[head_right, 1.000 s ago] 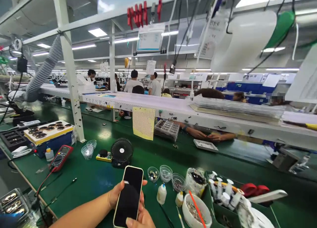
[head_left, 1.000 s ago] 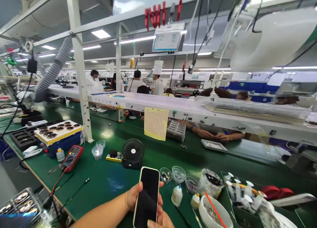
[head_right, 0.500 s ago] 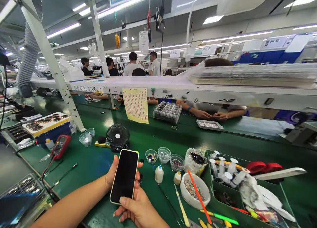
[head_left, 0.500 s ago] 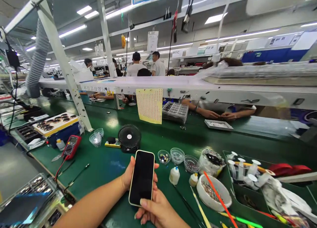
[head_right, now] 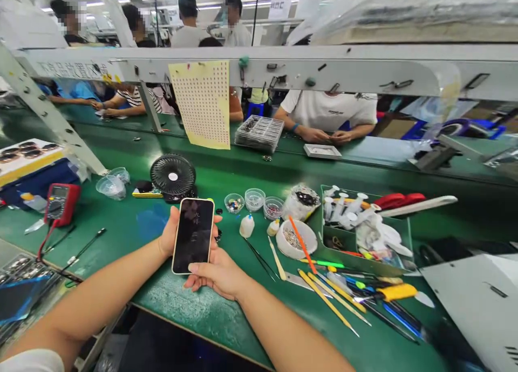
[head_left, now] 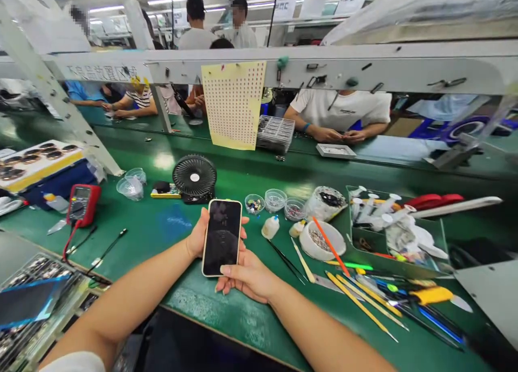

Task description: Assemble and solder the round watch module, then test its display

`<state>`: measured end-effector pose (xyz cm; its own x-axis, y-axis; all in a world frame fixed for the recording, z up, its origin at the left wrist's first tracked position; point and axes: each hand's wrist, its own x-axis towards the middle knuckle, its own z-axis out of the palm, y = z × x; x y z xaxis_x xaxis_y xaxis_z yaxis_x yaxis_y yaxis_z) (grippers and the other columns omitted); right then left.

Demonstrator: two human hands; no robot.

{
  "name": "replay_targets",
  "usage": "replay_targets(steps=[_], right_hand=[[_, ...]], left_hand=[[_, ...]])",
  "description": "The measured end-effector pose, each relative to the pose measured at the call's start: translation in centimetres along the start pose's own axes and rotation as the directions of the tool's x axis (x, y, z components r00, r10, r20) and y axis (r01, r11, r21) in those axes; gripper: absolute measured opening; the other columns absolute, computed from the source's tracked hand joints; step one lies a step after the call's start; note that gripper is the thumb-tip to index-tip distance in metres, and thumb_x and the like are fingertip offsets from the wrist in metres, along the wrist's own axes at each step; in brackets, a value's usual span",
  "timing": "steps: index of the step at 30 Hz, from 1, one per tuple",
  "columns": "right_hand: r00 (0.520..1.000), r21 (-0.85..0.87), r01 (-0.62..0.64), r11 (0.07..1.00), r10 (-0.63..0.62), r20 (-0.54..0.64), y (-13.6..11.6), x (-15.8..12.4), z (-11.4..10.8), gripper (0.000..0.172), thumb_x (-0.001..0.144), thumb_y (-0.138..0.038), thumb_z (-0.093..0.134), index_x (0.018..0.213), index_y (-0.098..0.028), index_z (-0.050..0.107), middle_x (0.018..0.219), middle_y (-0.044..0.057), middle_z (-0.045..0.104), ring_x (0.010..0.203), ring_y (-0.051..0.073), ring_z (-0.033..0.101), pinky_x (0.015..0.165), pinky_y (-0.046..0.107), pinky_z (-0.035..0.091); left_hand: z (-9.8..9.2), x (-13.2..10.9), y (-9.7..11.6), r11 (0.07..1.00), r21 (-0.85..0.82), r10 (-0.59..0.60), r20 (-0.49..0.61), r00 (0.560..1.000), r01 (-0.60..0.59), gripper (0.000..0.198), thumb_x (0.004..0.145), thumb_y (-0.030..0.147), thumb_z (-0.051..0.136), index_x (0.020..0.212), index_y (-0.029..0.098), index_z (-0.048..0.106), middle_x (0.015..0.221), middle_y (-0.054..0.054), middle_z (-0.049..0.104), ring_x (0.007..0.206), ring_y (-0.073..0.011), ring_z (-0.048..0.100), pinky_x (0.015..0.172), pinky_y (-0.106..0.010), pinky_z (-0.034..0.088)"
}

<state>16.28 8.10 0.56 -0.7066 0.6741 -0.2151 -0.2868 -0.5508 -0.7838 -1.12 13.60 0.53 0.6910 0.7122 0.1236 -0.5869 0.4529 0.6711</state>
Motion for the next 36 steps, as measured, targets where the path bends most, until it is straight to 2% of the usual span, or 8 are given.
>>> replay_targets(steps=[6,12,18,24,30,36], right_hand=[[1.000,0.033,-0.019,0.999,0.018,0.007,-0.1,-0.1,0.0,0.062,0.071,-0.036,0.094,0.116,-0.015,0.057,0.079,0.001,0.076,0.064,0.017,0.076,0.059,0.023,0.057],[0.999,0.060,-0.051,0.997,0.051,-0.006,-0.3,0.0,0.0,0.067,0.067,-0.034,0.098,0.116,-0.017,0.056,0.082,0.002,0.077,0.063,0.017,0.076,0.058,0.023,0.058],[0.998,0.059,-0.056,0.997,0.057,-0.010,-0.3,0.0,0.2,0.063,0.066,-0.035,0.097,0.112,-0.017,0.058,0.082,0.002,0.077,0.063,0.016,0.076,0.058,0.023,0.058],[0.998,0.038,-0.054,0.998,0.054,0.014,-0.2,0.0,-0.1,0.049,0.069,-0.038,0.095,0.100,-0.012,0.066,0.074,0.004,0.076,0.064,0.016,0.075,0.060,0.023,0.057],[0.999,0.042,-0.047,0.998,0.047,0.013,-0.1,-0.1,-0.2,0.048,0.071,-0.037,0.094,0.101,-0.012,0.067,0.074,0.005,0.076,0.066,0.017,0.075,0.061,0.024,0.056],[0.999,0.027,-0.027,0.999,0.026,0.018,-0.2,-0.1,-0.3,0.050,0.071,-0.036,0.095,0.104,-0.016,0.064,0.082,0.003,0.077,0.067,0.016,0.076,0.062,0.024,0.057]], left_hand=[[0.3,-0.1,0.2,1.000,-0.010,-0.014,-0.007,1.000,0.014,0.104,0.080,0.090,0.057,0.143,0.007,0.059,0.117,-0.016,0.074,0.098,-0.0306,0.075,0.091,-0.045,0.056],[0.6,-0.1,0.4,0.999,-0.040,-0.033,-0.030,0.999,0.032,0.105,0.068,0.087,0.073,0.140,0.010,0.065,0.116,-0.017,0.076,0.093,-0.0304,0.075,0.089,-0.043,0.058],[0.6,-0.2,0.4,0.998,-0.051,-0.031,-0.014,0.999,0.031,0.104,0.071,0.086,0.072,0.141,0.009,0.064,0.118,-0.018,0.076,0.095,-0.0310,0.075,0.091,-0.043,0.058],[0.6,-0.1,0.4,0.998,-0.068,-0.016,-0.010,1.000,0.015,0.102,0.074,0.085,0.071,0.140,0.008,0.064,0.118,-0.018,0.076,0.097,-0.0318,0.076,0.089,-0.043,0.059],[0.7,0.0,0.3,0.996,-0.093,-0.016,-0.025,1.000,0.013,0.100,0.072,0.083,0.073,0.138,0.007,0.066,0.114,-0.018,0.076,0.094,-0.0318,0.077,0.088,-0.043,0.060],[1.9,-0.8,2.0,0.993,-0.082,0.078,-0.066,0.995,-0.084,0.098,0.075,0.086,0.068,0.137,0.010,0.066,0.112,-0.015,0.077,0.092,-0.0301,0.076,0.084,-0.042,0.060]])
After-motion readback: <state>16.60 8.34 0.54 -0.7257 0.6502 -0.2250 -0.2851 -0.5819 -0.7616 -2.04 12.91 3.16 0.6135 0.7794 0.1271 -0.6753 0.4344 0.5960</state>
